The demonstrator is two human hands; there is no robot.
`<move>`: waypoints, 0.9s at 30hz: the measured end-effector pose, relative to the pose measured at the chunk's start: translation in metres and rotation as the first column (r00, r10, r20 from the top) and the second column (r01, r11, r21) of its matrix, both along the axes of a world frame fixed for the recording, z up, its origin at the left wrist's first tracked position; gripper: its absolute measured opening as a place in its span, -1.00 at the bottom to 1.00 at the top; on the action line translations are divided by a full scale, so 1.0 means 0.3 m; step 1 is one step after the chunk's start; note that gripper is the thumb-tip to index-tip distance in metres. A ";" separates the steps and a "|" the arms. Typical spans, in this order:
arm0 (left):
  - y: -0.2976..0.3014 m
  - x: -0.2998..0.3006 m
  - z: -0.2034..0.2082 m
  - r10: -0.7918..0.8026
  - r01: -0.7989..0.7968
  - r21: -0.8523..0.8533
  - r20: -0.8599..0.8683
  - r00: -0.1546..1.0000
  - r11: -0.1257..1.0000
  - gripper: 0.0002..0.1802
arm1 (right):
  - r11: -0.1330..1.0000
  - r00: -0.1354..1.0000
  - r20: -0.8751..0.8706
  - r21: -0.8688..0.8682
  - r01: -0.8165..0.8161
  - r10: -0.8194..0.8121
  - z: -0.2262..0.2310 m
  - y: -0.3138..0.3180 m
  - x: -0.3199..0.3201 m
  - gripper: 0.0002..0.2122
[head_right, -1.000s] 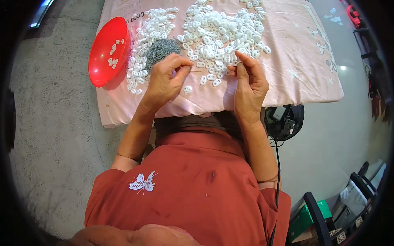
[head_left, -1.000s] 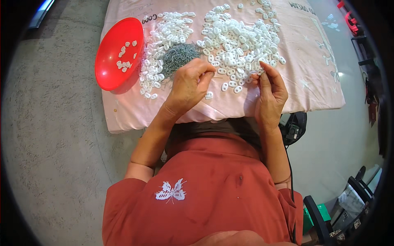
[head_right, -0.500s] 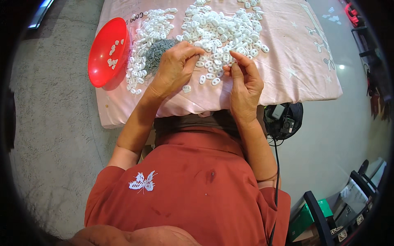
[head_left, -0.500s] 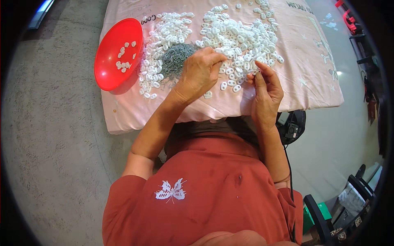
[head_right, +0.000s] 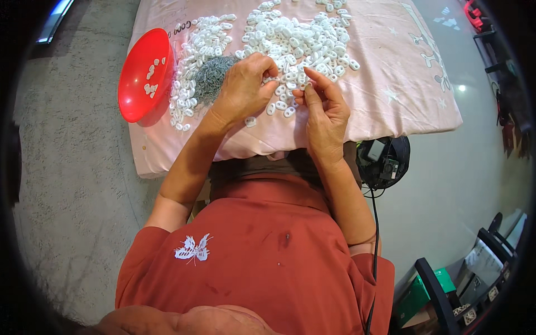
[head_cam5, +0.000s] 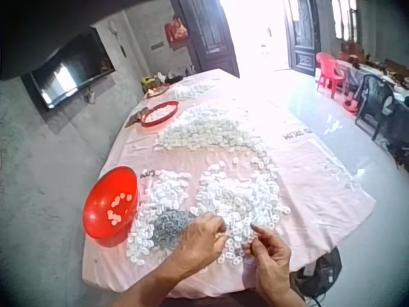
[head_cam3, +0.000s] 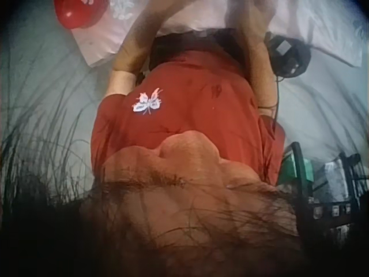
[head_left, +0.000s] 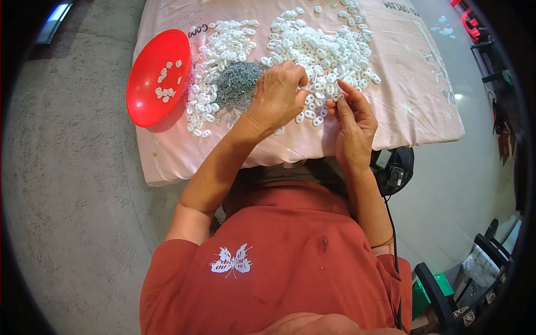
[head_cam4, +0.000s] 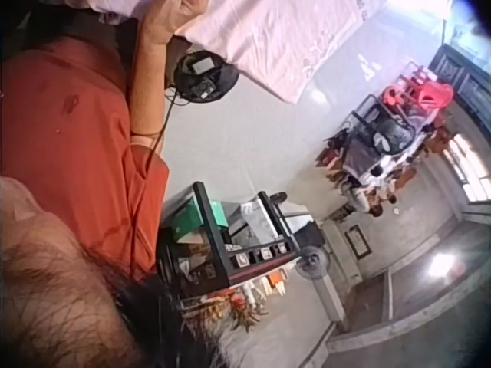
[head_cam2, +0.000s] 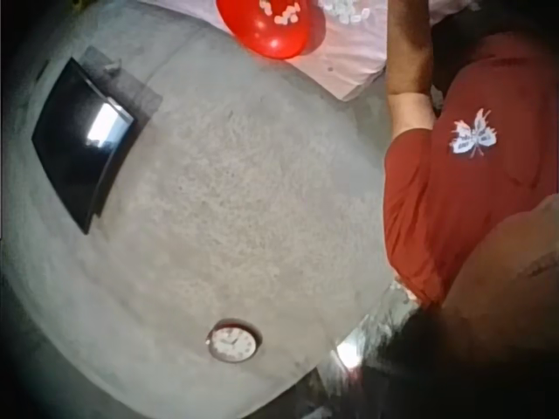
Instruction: The person assembles small white plastic components by hand, inserting tiny metal rings into them at a workbench.
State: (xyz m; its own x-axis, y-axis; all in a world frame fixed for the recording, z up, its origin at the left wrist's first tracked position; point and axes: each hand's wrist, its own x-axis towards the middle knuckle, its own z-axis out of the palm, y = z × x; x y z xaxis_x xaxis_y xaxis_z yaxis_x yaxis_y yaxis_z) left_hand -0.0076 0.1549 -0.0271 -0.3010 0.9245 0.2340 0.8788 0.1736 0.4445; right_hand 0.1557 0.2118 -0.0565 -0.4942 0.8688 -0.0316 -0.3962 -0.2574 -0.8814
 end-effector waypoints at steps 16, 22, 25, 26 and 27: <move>-0.184 0.007 0.040 0.102 -0.101 -0.024 0.409 0.907 0.995 -0.87 | 0.999 0.995 -0.090 0.008 0.042 -0.041 -0.019 -0.010 0.006 -0.79; -0.223 -0.049 0.039 0.195 -0.225 0.039 0.371 0.908 0.974 -0.89 | 0.997 0.994 -0.077 -0.028 0.075 -0.077 -0.011 -0.011 -0.010 -0.81; -0.243 -0.086 0.051 0.255 -0.269 0.011 0.274 0.927 0.963 -0.92 | 0.994 0.989 -0.139 -0.095 0.044 -0.057 0.006 -0.023 -0.025 -0.83; -0.250 -0.092 0.050 0.259 -0.272 0.011 0.274 0.926 0.962 -0.92 | 0.995 0.989 -0.140 -0.096 0.041 -0.054 0.004 -0.024 -0.030 -0.83; -0.256 -0.098 0.048 0.264 -0.274 0.009 0.244 0.933 0.962 -0.92 | 0.997 0.989 -0.142 -0.081 0.019 -0.030 -0.001 -0.022 -0.034 -0.84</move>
State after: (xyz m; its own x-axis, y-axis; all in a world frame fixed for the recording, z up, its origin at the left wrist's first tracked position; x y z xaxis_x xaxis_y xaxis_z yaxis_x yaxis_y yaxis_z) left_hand -0.0368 0.0780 -0.0127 -0.5884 0.7923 0.1616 0.6695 0.3653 0.6468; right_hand 0.1455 0.2050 -0.0569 -0.4773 0.8782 -0.0320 -0.5233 -0.3133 -0.7925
